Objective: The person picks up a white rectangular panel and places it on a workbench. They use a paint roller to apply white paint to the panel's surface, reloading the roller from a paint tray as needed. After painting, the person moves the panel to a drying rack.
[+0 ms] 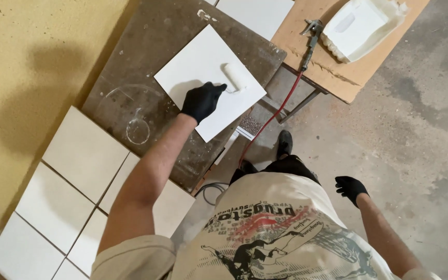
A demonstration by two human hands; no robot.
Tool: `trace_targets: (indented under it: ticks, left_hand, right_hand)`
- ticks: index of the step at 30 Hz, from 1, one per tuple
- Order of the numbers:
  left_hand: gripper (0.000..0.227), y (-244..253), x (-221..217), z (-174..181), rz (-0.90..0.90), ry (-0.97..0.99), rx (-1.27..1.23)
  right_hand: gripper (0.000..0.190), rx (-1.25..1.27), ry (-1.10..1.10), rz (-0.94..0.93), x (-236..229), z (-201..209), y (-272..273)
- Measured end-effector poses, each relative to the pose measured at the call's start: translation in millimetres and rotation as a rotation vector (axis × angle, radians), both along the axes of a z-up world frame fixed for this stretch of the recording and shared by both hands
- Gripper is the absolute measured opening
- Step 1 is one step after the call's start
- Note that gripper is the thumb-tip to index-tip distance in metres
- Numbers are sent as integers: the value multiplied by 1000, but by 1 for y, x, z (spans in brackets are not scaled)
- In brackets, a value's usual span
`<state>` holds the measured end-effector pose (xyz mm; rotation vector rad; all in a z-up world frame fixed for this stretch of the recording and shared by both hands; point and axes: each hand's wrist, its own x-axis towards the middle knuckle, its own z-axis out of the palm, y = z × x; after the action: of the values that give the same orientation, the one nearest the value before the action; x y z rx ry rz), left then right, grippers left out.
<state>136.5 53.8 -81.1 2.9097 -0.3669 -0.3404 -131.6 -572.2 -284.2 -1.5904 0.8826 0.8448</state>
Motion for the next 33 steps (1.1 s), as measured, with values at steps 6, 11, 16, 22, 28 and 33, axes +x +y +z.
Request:
trace_targets:
  ticks: [6,11,16,22,28,33]
  left_hand:
    - [44,92,-98,76,92,181,98]
    - [40,52,-43,52,62,144,68]
    - [36,-29,47,32,-35,5,4]
    - [38,60,-37,29,28,-4,70]
    - [37,148,-110,88,133,-38,146]
    - [31,102,-58,89,144,56,69]
  right_hand:
    - [49,-4,10,-16,17,5,0]
    - [47,-14,18,-30,20,7,-1]
    - [48,-46,19,-23,26,28,2]
    - [47,-31,40,-55,11,-10,-19]
    - [48,-23,33,1,27,-9,-11]
    - [47,-12,4,-17,40,1,6]
